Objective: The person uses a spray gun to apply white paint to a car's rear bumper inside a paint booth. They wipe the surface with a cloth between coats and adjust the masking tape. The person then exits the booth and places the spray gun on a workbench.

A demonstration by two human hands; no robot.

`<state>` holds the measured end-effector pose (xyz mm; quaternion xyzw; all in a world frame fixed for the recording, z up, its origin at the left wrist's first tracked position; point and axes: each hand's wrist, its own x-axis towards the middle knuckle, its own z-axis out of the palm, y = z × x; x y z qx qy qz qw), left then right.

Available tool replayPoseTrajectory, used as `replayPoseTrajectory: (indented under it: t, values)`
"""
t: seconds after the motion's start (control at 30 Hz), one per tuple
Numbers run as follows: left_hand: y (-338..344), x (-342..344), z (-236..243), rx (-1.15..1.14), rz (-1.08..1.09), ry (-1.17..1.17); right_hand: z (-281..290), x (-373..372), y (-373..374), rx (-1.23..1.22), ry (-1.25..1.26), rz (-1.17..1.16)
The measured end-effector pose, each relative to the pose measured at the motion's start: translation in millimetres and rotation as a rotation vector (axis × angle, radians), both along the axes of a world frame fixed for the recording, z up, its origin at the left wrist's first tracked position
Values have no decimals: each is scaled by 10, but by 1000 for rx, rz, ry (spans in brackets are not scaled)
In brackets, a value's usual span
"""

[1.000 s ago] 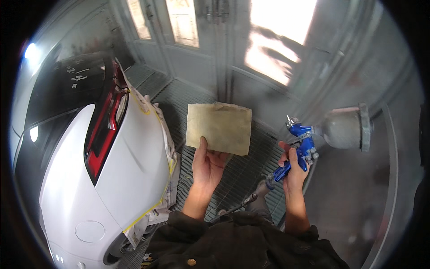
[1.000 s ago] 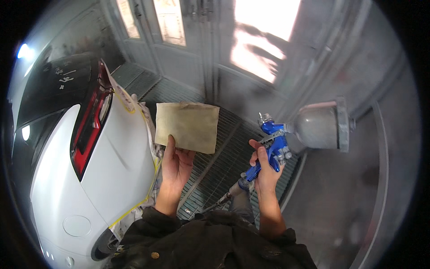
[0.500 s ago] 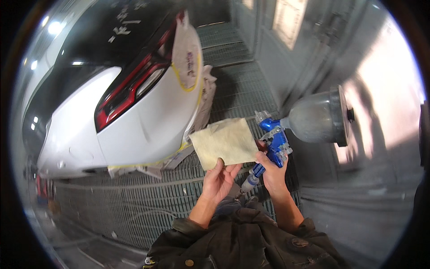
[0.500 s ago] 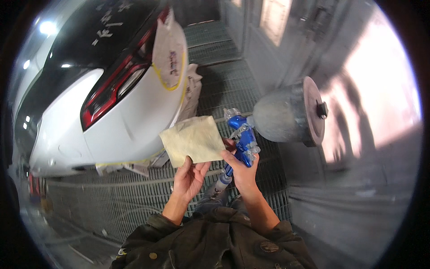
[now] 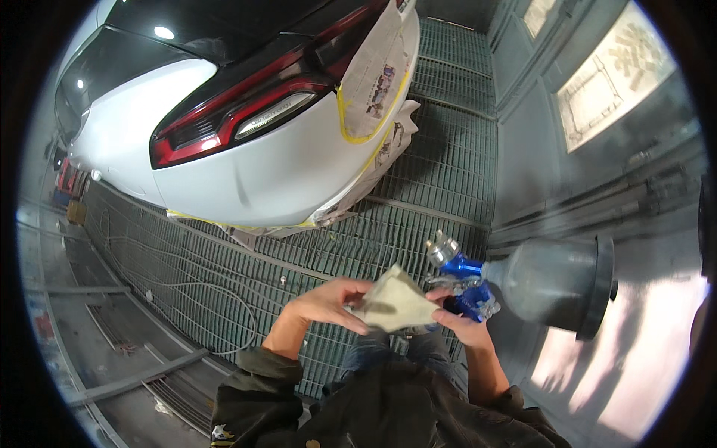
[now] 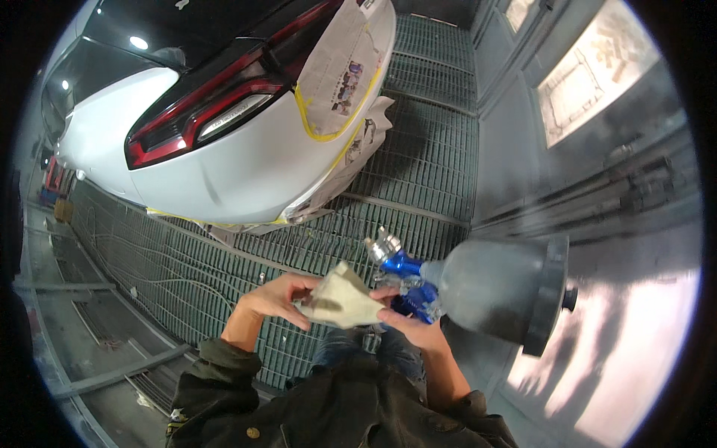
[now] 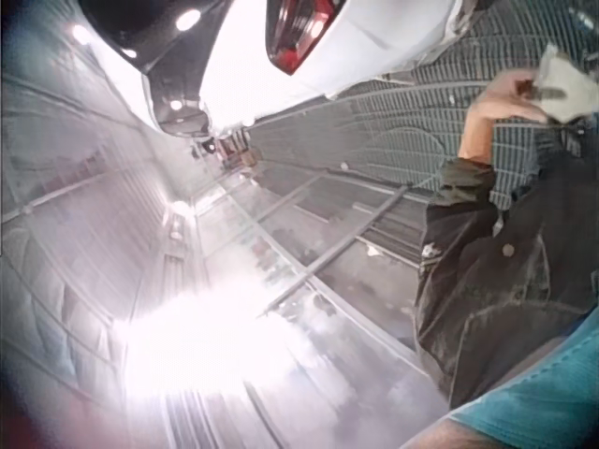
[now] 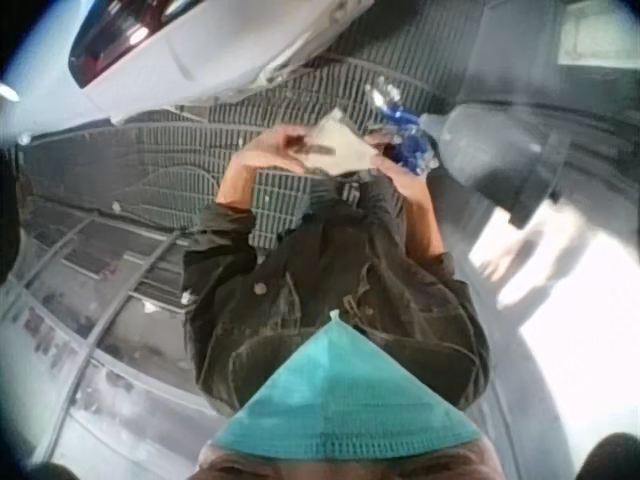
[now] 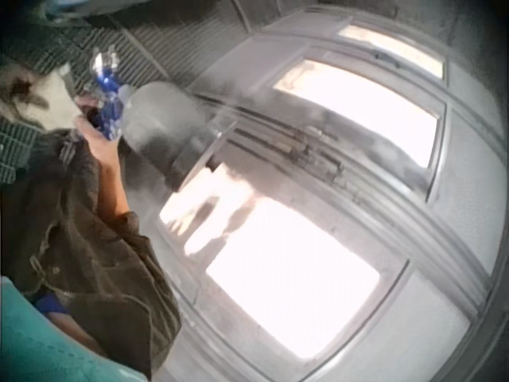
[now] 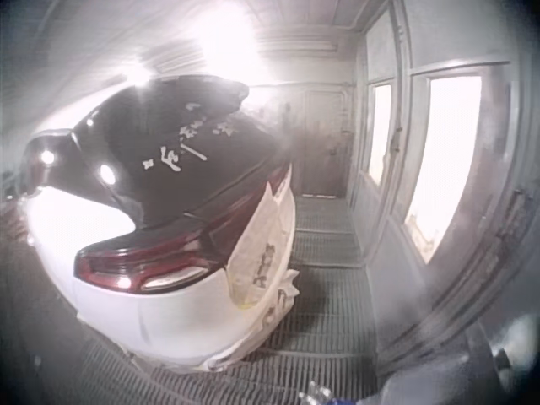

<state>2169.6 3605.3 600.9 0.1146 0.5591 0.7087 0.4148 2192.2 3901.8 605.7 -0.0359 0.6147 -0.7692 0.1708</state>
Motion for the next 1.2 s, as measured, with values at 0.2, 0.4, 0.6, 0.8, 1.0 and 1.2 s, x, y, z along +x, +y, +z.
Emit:
replayPoseTrajectory:
  t: [0.2, 0.4, 0.6, 0.8, 1.0, 1.2]
  values:
    - [486, 102, -548, -298, 233, 47, -628, -482, 186, 135, 40, -61]
    - [649, 530, -1980, 4, 912, -355, -2095, -1040, 441, -203, 48, -364]
    - [652, 397, -3870, 259, 1412, -506, -3559, -1702, 358, 123, 240, -115]
    - [535, 290, -5533, 348, 1779, -452, -4827, -1444, -143, -261, 38, 535]
    - [406, 274, -6253, 570, 2031, -243, -5347, -1428, -16, -73, 83, 870]
    - [189, 312, -6212, 585, 2181, -145, -4598, -1453, -2, -216, 272, 402]
